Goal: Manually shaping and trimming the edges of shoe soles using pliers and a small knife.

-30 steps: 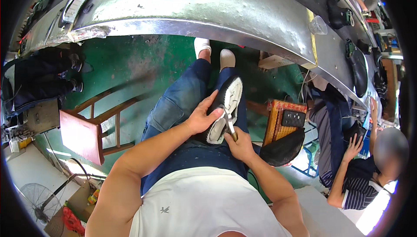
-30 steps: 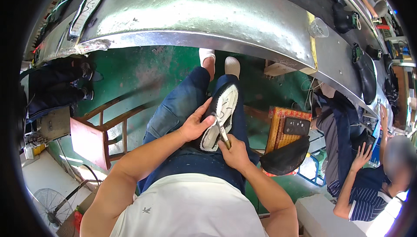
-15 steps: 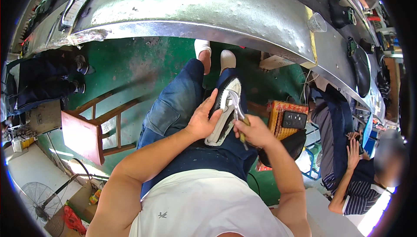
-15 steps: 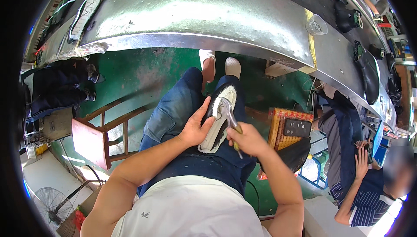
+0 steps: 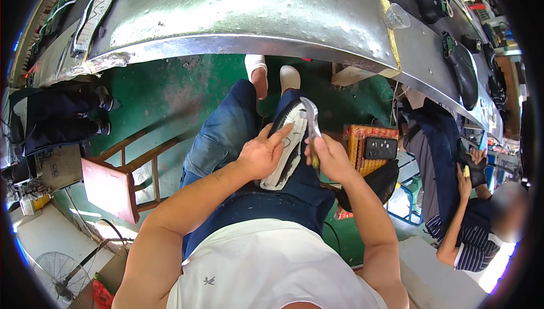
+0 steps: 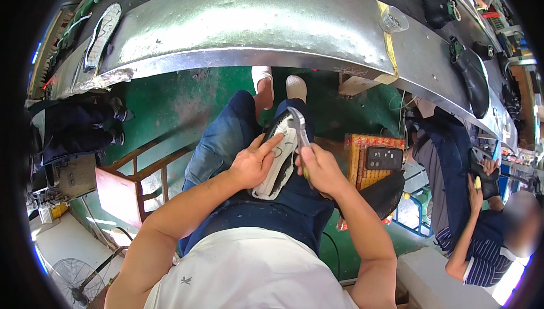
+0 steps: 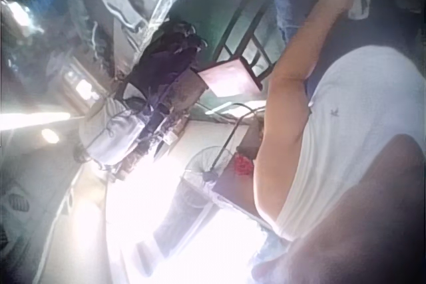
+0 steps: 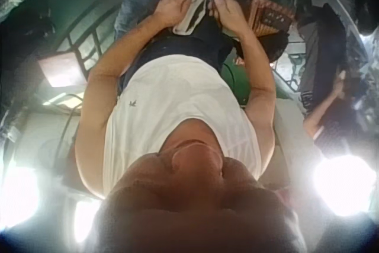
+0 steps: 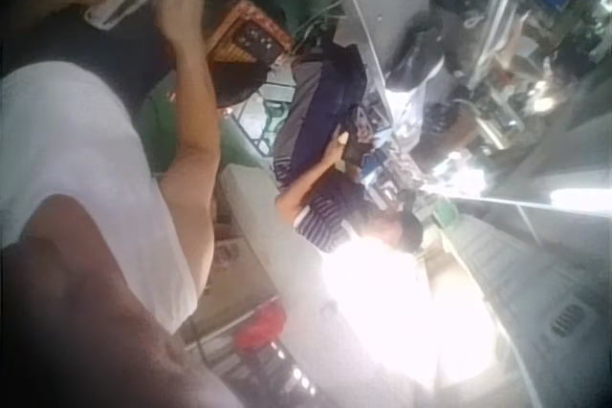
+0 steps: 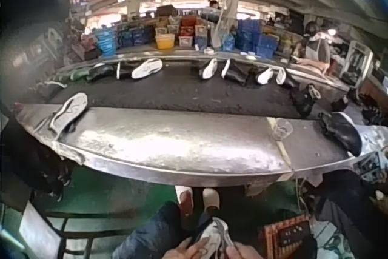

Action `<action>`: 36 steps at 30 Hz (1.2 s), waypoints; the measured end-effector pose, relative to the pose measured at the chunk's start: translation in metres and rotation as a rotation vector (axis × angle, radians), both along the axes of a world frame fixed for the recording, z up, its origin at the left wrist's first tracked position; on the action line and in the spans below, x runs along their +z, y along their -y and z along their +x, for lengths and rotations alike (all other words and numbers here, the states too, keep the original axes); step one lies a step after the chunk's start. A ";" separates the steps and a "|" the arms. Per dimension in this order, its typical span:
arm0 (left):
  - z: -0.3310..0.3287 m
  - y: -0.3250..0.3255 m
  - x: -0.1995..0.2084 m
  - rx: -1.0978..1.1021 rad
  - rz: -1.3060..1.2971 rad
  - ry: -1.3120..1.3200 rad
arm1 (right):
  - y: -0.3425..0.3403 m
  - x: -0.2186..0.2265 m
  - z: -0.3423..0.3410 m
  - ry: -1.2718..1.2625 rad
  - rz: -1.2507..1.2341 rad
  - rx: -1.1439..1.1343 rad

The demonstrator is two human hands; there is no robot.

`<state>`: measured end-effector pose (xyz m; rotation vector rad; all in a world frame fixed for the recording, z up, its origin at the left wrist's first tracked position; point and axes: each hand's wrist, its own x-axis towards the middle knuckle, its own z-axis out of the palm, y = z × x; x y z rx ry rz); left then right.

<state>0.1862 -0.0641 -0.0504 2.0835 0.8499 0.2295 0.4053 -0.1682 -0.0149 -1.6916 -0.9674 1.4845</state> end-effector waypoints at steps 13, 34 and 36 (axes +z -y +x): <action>-0.010 0.011 -0.007 0.091 -0.167 -0.051 | -0.008 0.002 -0.017 0.286 0.061 0.130; -0.041 -0.004 -0.015 -0.093 -0.543 0.120 | 0.047 0.013 -0.047 0.616 0.031 0.454; -0.024 -0.025 -0.005 -0.072 -0.522 -0.074 | 0.059 0.004 -0.037 0.458 -0.012 0.306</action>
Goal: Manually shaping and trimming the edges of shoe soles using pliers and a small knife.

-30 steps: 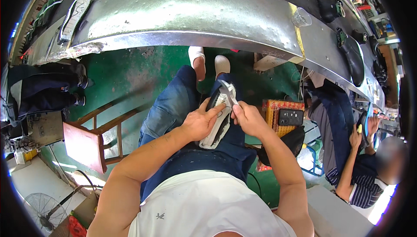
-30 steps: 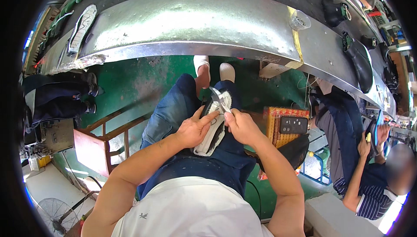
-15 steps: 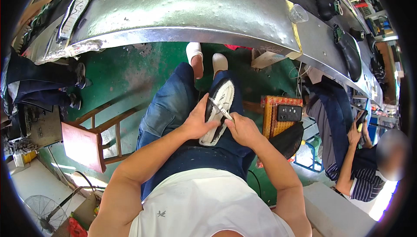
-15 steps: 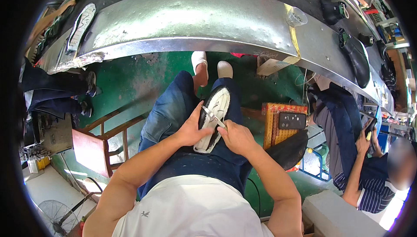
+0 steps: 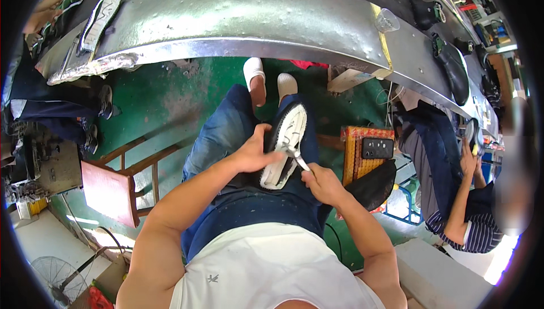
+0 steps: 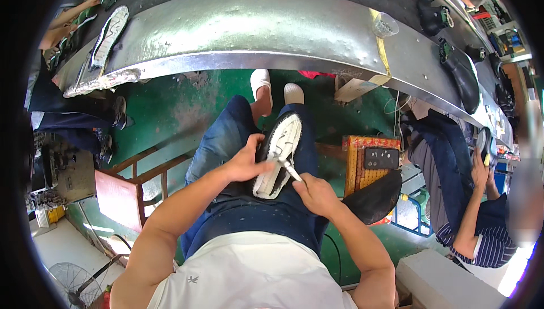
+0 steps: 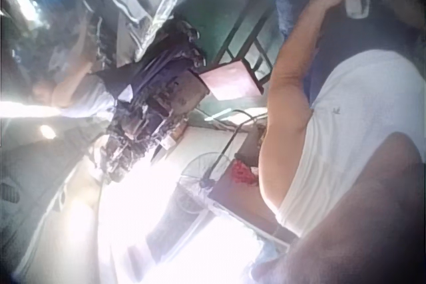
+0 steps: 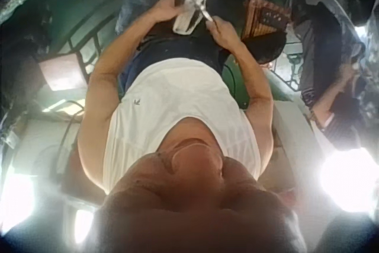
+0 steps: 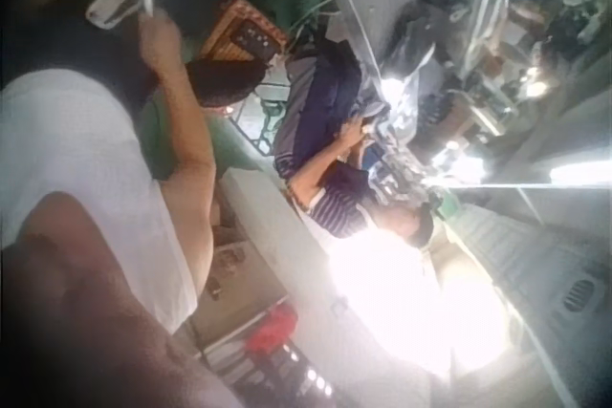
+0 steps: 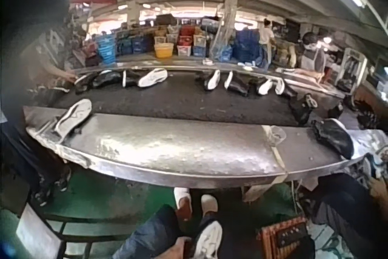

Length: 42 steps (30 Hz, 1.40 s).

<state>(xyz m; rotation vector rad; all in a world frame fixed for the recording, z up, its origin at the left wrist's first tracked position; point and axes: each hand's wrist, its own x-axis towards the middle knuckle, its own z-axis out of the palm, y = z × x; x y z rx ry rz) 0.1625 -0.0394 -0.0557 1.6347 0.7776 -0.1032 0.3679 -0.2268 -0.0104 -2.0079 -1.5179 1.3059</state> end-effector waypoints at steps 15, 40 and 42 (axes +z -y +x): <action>-0.055 -0.019 0.050 0.229 -0.542 0.272 | 0.061 -0.049 0.015 -1.273 -0.173 -0.779; -0.037 0.079 -0.013 0.224 0.246 0.002 | -0.031 0.049 -0.010 0.551 0.342 0.487; -0.037 0.076 -0.003 0.181 0.234 -0.001 | -0.047 0.066 -0.015 0.633 0.044 0.581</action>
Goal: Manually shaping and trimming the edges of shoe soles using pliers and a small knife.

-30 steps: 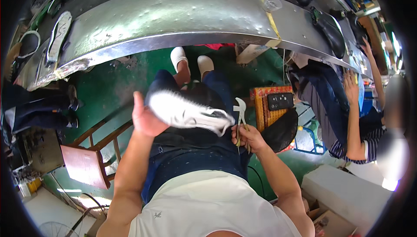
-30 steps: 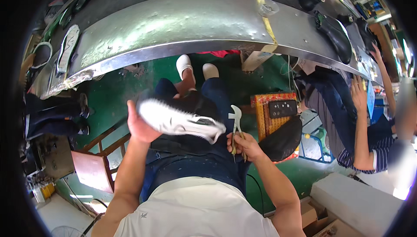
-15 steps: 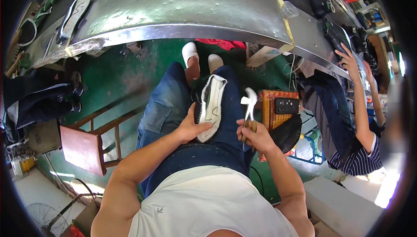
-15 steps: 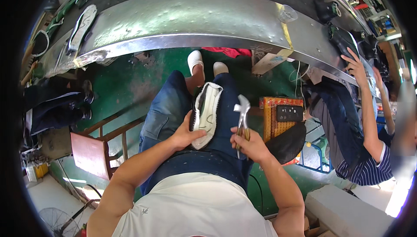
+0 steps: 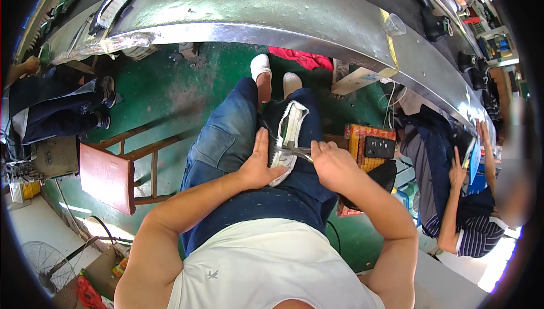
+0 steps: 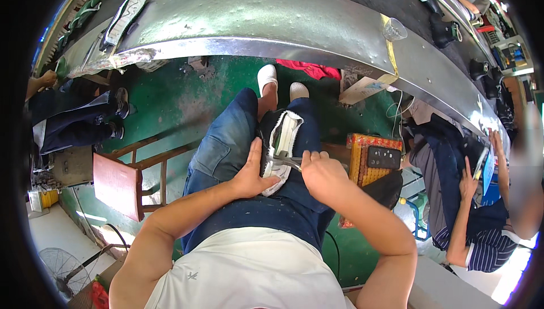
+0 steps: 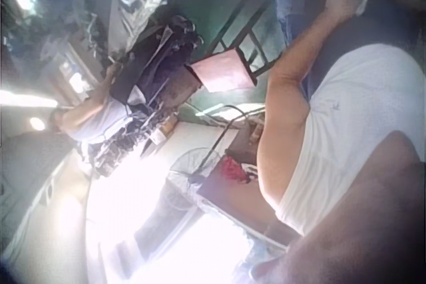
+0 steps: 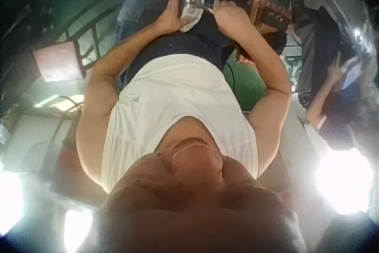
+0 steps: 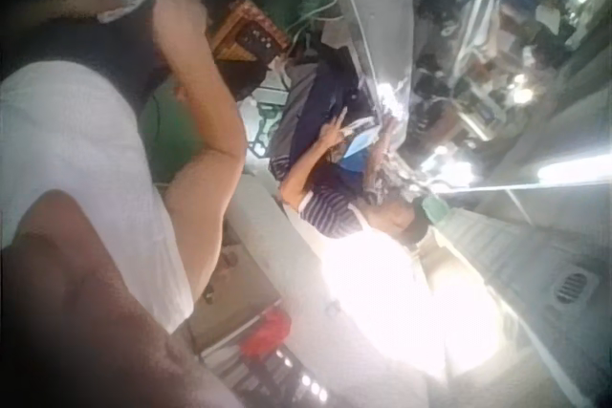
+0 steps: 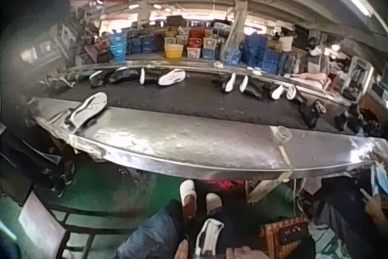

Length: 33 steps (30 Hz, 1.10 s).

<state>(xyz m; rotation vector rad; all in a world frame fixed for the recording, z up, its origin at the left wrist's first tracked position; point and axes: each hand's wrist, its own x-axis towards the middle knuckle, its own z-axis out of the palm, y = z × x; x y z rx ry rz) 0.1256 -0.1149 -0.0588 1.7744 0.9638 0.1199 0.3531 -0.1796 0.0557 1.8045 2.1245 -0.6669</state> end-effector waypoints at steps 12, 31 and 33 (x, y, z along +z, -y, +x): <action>0.029 -0.002 -0.045 0.662 -0.209 0.235 | 0.024 -0.068 -0.019 -0.496 0.042 -0.300; 0.015 -0.012 -0.021 0.188 0.308 0.022 | -0.012 -0.073 0.010 -0.190 0.132 -0.278; 0.016 -0.013 -0.013 0.108 0.339 0.012 | 0.000 -0.107 0.019 -0.297 0.285 -0.310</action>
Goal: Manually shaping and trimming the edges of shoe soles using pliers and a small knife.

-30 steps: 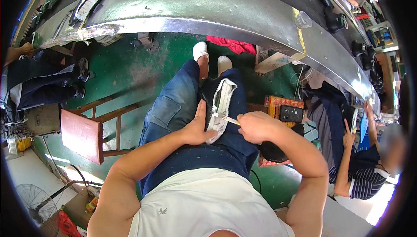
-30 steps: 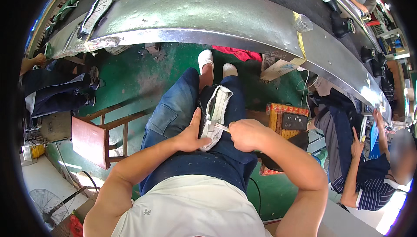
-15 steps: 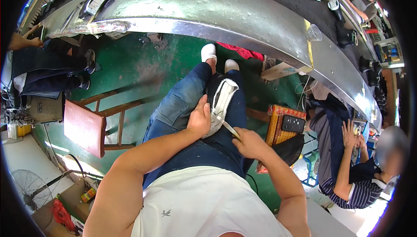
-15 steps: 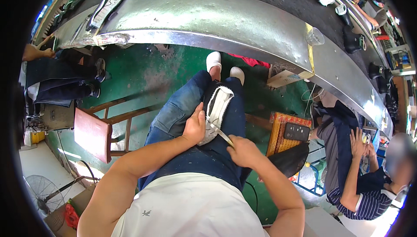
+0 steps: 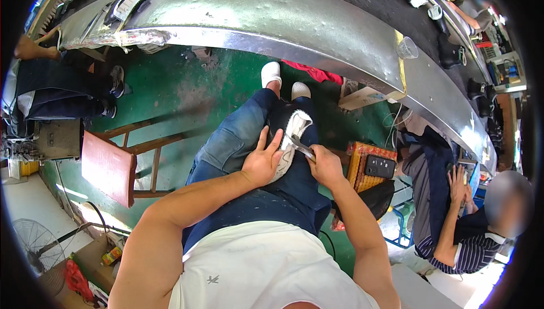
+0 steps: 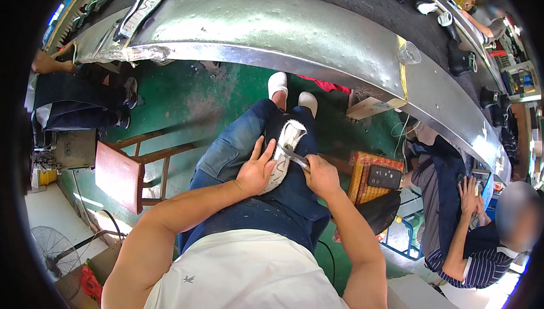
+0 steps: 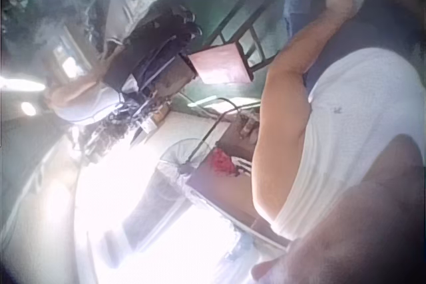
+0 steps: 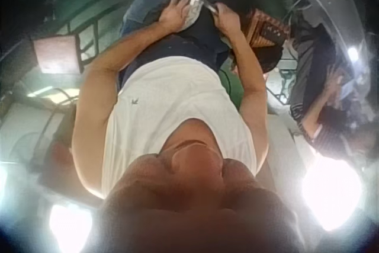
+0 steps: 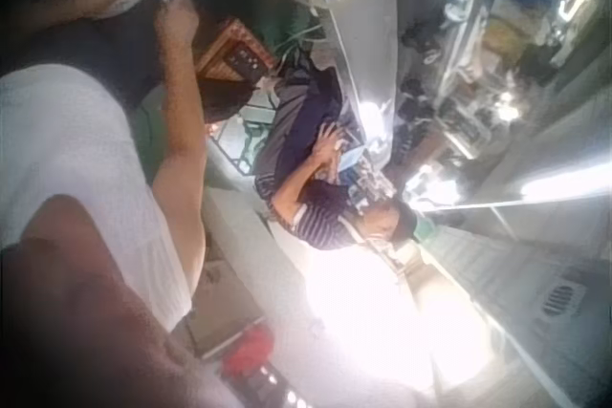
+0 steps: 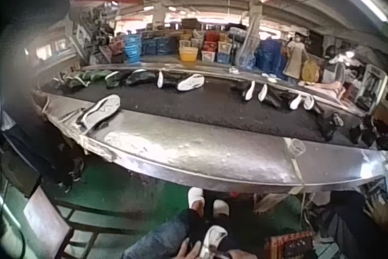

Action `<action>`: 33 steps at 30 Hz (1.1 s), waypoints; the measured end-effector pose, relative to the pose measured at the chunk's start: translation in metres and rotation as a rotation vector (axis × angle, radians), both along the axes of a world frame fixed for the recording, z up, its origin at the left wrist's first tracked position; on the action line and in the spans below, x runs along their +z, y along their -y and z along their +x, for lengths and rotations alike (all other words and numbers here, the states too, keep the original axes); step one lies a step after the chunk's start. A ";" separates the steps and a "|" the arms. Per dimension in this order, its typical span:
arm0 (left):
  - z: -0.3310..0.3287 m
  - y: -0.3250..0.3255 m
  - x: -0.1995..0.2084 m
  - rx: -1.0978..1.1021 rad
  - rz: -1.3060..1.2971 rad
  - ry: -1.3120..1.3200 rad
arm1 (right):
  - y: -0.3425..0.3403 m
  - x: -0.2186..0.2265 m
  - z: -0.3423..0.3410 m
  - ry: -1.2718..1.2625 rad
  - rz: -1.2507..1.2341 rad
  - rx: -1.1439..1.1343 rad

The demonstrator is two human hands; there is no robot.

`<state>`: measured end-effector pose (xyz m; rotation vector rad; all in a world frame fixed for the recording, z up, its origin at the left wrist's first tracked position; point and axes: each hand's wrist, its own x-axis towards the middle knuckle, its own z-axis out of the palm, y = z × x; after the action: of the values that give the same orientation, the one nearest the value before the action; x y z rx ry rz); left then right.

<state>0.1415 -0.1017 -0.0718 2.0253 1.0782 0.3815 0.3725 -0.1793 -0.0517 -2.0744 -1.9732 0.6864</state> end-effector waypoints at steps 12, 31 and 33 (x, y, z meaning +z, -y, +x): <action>0.006 -0.038 0.039 -0.333 -0.142 -0.345 | -0.022 0.061 0.048 -0.392 -0.436 -0.091; -0.011 -0.020 0.024 -0.018 -0.498 -0.049 | -0.024 0.042 0.005 -0.214 -0.307 -0.049; -0.010 -0.025 0.022 -0.099 -0.491 -0.052 | -0.010 0.043 -0.004 -0.528 -0.133 -0.090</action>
<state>0.1316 -0.0764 -0.0502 1.6456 0.9830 0.0056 0.3688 -0.1696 -0.0091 -1.7864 -1.5644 1.2238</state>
